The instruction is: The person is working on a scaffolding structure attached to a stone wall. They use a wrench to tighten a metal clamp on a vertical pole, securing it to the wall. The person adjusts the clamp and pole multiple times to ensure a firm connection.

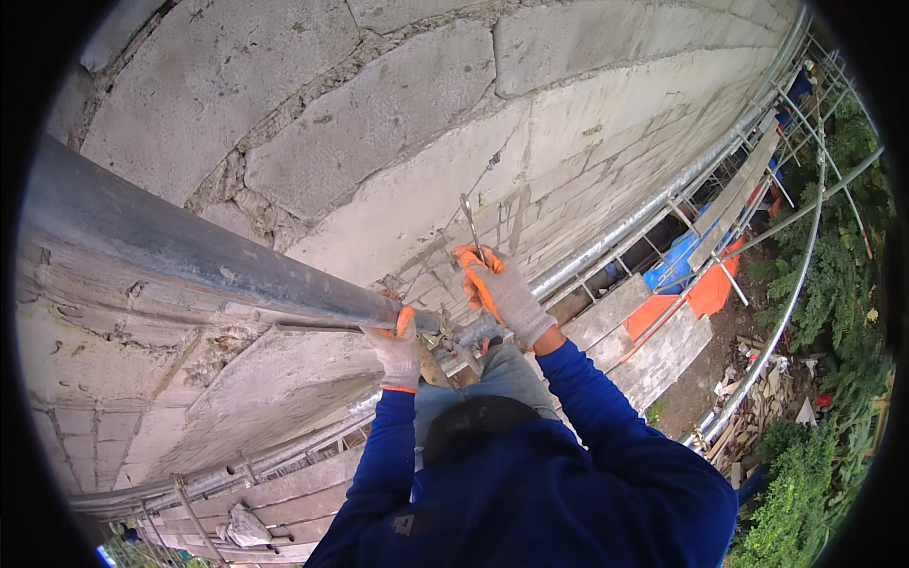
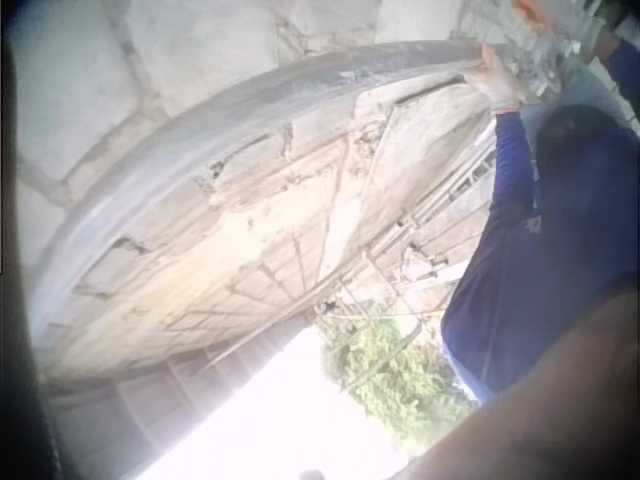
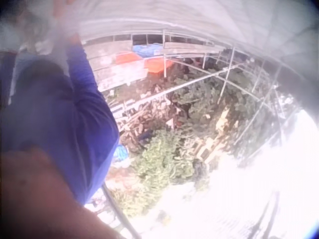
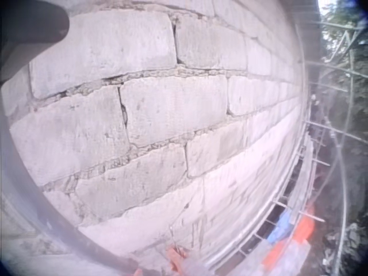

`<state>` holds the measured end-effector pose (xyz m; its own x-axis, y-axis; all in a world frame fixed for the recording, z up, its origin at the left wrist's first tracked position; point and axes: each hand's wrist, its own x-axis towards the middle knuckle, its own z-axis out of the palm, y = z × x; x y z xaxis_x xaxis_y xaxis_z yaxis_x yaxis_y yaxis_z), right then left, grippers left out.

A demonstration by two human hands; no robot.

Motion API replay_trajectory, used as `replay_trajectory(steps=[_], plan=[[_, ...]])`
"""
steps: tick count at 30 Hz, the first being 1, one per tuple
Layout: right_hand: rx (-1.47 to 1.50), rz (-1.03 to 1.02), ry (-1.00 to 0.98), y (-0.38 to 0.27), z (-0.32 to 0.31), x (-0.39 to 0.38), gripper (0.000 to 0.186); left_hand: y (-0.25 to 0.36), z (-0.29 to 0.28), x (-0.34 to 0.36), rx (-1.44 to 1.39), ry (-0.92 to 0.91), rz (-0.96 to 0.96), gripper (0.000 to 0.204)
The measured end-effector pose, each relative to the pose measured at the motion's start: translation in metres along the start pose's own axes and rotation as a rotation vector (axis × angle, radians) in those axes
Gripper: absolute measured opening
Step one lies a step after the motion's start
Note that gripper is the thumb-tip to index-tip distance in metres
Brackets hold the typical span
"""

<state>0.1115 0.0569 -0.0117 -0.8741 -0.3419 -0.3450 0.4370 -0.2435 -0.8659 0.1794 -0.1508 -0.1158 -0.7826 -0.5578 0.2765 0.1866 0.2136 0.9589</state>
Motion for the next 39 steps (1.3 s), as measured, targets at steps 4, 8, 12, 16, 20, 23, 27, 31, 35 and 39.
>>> replay_trajectory(steps=[4,8,12,16,20,23,27,31,35,39], plan=[[-0.046,0.004,-0.038,0.024,-0.009,0.006,0.028,-0.037,0.0,-0.024,0.082,-0.023,-0.025,0.064],[-0.062,0.121,0.038,0.047,-0.03,-0.006,0.023,-0.08,0.006,-0.028,0.132,0.045,-0.089,0.077],[-0.051,0.176,0.116,0.072,-0.056,-0.037,0.023,-0.034,-0.007,-0.029,0.109,-0.1,-0.163,0.085],[-0.115,0.242,0.197,0.087,-0.066,-0.058,0.022,0.026,-0.015,-0.018,-0.088,-0.037,-0.056,0.084],[-0.223,0.239,0.138,0.083,-0.051,-0.062,0.022,0.022,-0.003,0.006,-0.175,-0.042,-0.107,0.059],[-0.217,0.147,0.041,0.078,-0.031,-0.047,0.022,0.011,0.008,0.009,-0.141,0.023,-0.079,0.046],[-0.317,0.095,-0.055,0.069,-0.009,-0.025,0.022,-0.019,0.02,-0.002,-0.102,0.165,-0.083,0.042],[-0.312,0.046,-0.106,0.072,0.002,-0.018,0.024,-0.021,0.023,-0.01,-0.136,0.2,-0.112,0.039],[-0.452,0.056,-0.068,0.083,-0.003,-0.02,0.029,-0.039,0.025,-0.011,-0.037,0.123,-0.14,0.047],[-0.56,0.057,-0.054,0.094,-0.01,-0.045,0.031,-0.049,0.016,-0.031,0.213,0.055,-0.278,0.051]])
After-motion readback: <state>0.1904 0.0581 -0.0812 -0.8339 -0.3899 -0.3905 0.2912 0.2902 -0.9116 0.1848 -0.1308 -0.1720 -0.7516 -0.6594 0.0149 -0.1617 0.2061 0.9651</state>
